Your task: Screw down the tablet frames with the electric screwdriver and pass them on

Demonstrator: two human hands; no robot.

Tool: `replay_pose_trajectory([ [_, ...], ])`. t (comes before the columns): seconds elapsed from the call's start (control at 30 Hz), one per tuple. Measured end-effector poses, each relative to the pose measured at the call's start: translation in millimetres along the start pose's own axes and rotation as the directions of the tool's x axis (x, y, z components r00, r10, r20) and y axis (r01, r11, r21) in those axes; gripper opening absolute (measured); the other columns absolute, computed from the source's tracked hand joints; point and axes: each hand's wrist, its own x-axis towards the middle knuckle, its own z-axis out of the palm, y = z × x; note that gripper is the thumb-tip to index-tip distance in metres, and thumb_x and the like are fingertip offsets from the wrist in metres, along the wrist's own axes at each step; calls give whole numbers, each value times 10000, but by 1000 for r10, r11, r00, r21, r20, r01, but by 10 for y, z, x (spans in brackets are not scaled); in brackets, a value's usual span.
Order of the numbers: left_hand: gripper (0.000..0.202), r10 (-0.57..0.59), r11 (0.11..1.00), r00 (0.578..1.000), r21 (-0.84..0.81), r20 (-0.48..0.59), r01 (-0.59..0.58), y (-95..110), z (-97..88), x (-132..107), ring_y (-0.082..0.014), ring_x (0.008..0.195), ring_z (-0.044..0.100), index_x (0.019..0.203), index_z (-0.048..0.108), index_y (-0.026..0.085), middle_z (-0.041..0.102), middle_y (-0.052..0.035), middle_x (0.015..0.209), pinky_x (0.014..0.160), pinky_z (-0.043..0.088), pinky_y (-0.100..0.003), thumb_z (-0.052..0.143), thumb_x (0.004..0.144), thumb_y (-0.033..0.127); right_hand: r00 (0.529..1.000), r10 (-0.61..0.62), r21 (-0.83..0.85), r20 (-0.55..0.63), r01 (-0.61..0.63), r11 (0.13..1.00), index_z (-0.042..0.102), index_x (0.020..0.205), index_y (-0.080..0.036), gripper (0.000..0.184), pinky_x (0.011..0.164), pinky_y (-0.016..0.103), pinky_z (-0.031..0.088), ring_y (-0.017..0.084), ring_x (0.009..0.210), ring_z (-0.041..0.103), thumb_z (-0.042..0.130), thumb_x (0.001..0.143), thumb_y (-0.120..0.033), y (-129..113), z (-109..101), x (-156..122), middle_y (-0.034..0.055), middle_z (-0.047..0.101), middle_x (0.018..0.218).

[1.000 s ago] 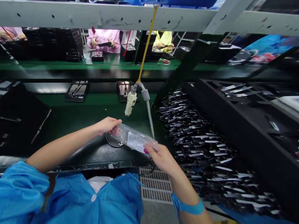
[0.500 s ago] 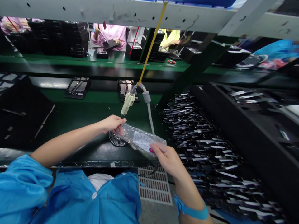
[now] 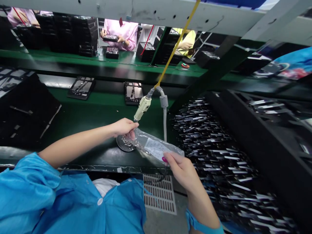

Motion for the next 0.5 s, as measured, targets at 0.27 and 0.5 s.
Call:
replay_pose_trajectory([
  [0.27,394,5,1000,1000,8,7,-5,47,40,-19,-139,494,658,743,502,172,643,-14,532,535,462,-219,490,1085,368,998,30,7,-46,-30,1000,707,685,-198,575,626,339,492,236,664,637,521,929,-685,9,-2,-45,57,704,675],
  [0.5,392,14,1000,1000,7,2,-14,47,39,-22,-141,500,662,745,498,174,644,-15,533,538,464,-222,487,1086,367,997,28,10,-67,-28,1000,719,695,-197,554,621,337,499,231,661,636,539,926,-668,14,-10,-67,54,707,683],
])
